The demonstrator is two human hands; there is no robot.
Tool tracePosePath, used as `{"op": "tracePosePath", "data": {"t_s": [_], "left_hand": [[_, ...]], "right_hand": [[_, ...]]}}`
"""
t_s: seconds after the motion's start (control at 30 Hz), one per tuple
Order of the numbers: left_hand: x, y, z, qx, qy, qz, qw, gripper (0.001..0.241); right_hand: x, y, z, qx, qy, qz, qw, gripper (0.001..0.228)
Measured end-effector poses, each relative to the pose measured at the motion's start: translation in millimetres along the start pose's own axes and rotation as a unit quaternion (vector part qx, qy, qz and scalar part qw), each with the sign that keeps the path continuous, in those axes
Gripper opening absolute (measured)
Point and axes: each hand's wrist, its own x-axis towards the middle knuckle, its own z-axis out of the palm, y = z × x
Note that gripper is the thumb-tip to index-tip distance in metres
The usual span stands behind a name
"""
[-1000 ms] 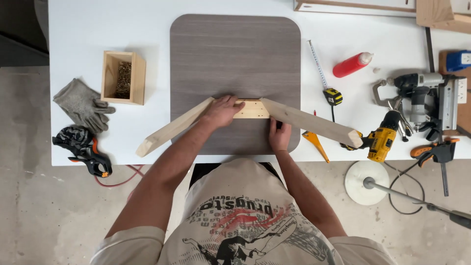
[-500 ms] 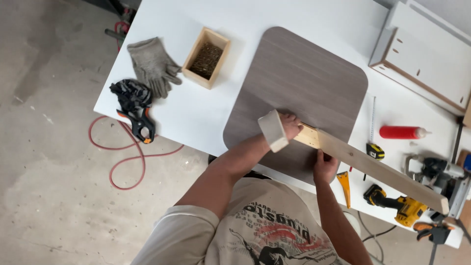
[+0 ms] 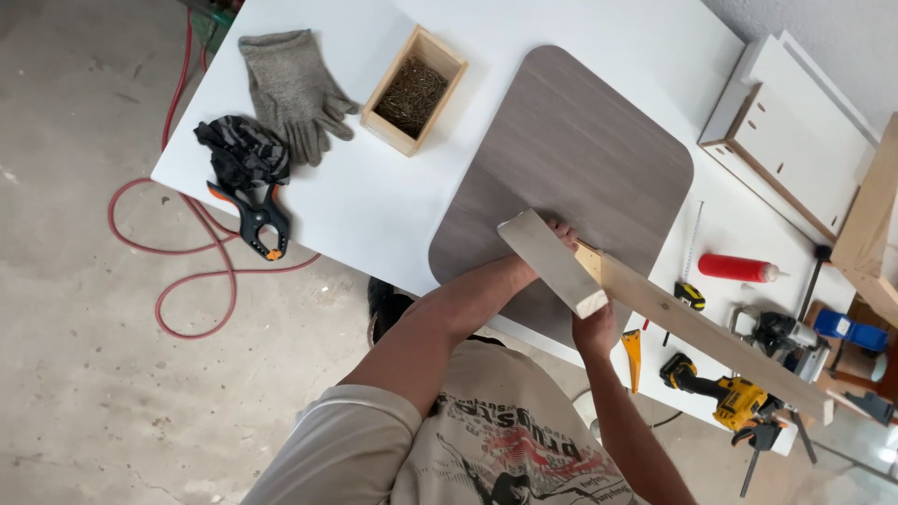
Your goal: Assembling a wooden frame by applying wood glue, positioning components, and fastening them with screws using a power drill.
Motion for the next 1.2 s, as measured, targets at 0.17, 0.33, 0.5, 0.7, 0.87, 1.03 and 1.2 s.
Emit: {"op": "tracePosePath", "data": {"t_s": [0.17,0.33,0.5,0.7,0.87,1.03,1.2], "left_hand": [[1,27,-1,0.061,-0.018,0.095,0.993,0.035],[-10,53,-26,0.145,-0.031,0.136,0.980,0.025],[-31,58,-50,0.195,-0.011,0.167,0.966,0.030],[-31,59,-47,0.179,-0.013,0.140,0.974,0.047],[-33,62,-55,0.194,-0.037,0.148,0.969,0.043],[-19,52,-39,0.191,-0.055,0.150,0.969,0.047],[-12,46,-30,0.188,-0.066,0.147,0.969,0.054]], "right_hand": [[83,-60,-40,-0.023,-0.139,-0.059,0.988,0.062],[122,-32,-22,-0.101,-0.306,-0.063,0.945,0.090],[140,-17,9,-0.139,-0.371,-0.089,0.914,0.081],[141,8,34,-0.112,-0.350,-0.121,0.922,0.075],[143,-6,14,-0.106,-0.370,-0.112,0.916,0.061],[138,8,53,-0.129,-0.350,-0.111,0.921,0.049],[138,-2,36,-0.152,-0.329,-0.141,0.921,0.043]]}}
